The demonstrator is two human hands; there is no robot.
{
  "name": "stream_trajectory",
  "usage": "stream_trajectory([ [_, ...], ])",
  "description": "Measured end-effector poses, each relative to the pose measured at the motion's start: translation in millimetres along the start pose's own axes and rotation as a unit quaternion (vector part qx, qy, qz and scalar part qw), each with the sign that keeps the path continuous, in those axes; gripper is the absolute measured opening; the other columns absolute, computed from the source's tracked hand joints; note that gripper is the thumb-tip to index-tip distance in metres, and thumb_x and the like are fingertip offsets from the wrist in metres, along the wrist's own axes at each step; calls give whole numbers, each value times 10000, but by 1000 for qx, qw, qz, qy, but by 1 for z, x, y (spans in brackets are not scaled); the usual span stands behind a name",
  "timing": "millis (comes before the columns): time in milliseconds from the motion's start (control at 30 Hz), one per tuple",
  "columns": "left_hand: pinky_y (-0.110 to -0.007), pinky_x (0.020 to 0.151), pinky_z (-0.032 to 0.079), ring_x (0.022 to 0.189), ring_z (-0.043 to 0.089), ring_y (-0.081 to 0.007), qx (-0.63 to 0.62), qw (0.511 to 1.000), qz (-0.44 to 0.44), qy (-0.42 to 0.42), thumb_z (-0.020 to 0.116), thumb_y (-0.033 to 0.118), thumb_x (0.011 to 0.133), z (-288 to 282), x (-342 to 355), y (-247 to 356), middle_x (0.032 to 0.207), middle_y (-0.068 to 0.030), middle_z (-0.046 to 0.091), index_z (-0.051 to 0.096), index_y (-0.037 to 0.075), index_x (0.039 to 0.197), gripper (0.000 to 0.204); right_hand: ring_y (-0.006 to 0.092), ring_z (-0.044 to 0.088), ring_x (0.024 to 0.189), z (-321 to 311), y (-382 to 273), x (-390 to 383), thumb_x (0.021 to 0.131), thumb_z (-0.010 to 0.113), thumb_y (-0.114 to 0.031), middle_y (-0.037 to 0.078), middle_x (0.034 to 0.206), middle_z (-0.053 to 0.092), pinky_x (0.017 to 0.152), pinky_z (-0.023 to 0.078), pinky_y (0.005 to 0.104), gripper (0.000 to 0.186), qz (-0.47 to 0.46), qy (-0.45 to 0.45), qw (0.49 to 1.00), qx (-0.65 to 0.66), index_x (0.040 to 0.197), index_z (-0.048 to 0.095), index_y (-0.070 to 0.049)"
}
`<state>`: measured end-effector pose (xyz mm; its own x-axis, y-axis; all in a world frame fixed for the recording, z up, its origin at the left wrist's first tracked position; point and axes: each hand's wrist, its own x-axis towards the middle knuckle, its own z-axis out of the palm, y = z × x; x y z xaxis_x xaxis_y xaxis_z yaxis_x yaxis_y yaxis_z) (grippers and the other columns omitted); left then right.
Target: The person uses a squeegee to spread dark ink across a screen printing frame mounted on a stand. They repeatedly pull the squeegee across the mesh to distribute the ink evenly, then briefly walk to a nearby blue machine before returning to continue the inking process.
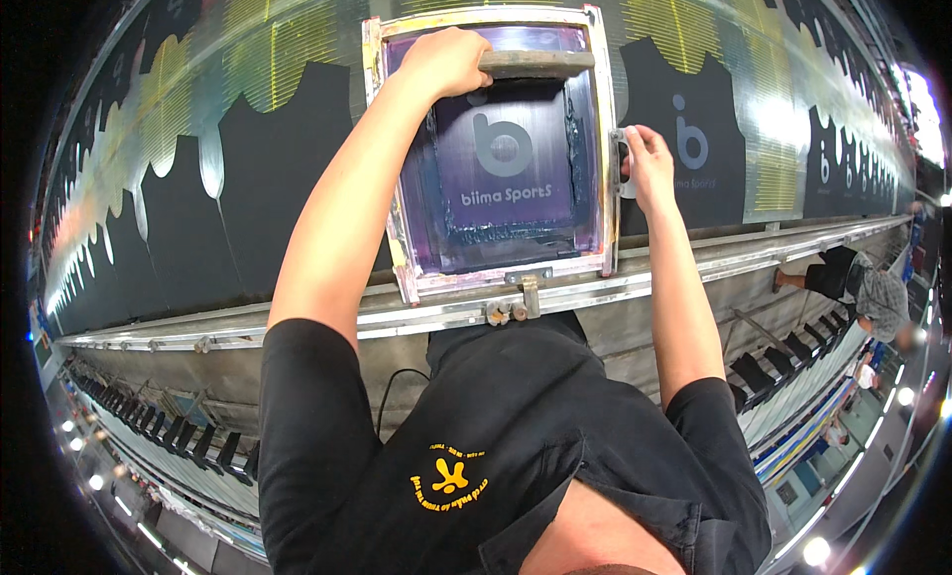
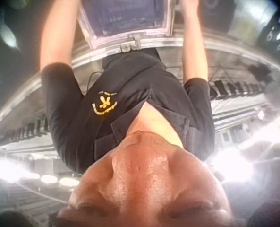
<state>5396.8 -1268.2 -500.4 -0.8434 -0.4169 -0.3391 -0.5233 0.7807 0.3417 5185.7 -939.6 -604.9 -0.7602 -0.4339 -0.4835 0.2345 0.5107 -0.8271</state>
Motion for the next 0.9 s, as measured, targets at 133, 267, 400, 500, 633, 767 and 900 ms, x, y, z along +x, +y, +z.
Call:
stream_trajectory([
  [133, -517, 988, 599, 1177, 754, -355, -45, 999, -13, 8, 740, 164, 851, 17, 0, -9, 1211, -118, 814, 801, 226, 1288, 446, 51, 476, 582, 4, -25, -8, 1080, 761, -350, -43, 761, 555, 516, 380, 242, 452, 56, -59, 996, 24, 1393, 688, -32],
  [267, -502, 1000, 598, 1176, 716, -364, -65, 992, 3, 104, 777, 110, 853, 54, -68, 9, 1204, -93, 747, 786, 217, 1315, 474, 34, 453, 569, 5, -51, -23, 1057, 784, -347, -57, 761, 562, 488, 342, 232, 428, 30, -31, 998, 42, 1349, 720, -41],
  [400, -478, 986, 588, 1129, 679, -373, -65, 977, 67, 191, 764, -1, 712, 121, -180, 61, 1184, -114, 696, 758, 126, 1348, 648, 31, 460, 574, 1, -58, -25, 1044, 789, -333, -49, 792, 603, 488, 341, 232, 391, 16, -46, 997, 65, 1296, 748, -36],
  [500, -473, 1073, 548, 1284, 648, -331, -48, 988, 39, 145, 811, 30, 690, 161, -246, 103, 1342, -90, 681, 704, 162, 1449, 777, 37, 430, 578, 1, -56, -23, 1053, 789, -333, -58, 758, 548, 502, 316, 240, 410, -2, -55, 996, 67, 1328, 714, -38],
  [633, -471, 1097, 532, 1304, 633, -334, -78, 976, 54, 197, 829, 31, 701, 179, -272, 110, 1374, -92, 678, 690, 166, 1463, 787, 73, 591, 740, 7, -60, -28, 1056, 758, -275, -19, 921, 711, 628, 462, 263, 362, -51, -3, 998, 32, 1313, 774, -20],
  [767, -471, 1118, 525, 1304, 638, -342, -139, 972, 41, 184, 812, 12, 720, 163, -286, 87, 1382, -83, 678, 709, 130, 1425, 723, 135, 693, 1055, 37, -64, -43, 1058, 784, -304, 62, 1180, 789, 956, 548, 310, 394, -147, 40, 985, 82, 1310, 772, -1],
  [900, -465, 1116, 537, 1330, 648, -328, -103, 979, -5, 177, 788, 8, 729, 141, -316, 47, 1411, -79, 700, 721, 119, 1405, 689, 133, 683, 1086, 106, -41, -62, 1065, 782, -287, 61, 1196, 775, 974, 541, 309, 359, -151, 54, 979, 126, 1281, 769, 0],
])
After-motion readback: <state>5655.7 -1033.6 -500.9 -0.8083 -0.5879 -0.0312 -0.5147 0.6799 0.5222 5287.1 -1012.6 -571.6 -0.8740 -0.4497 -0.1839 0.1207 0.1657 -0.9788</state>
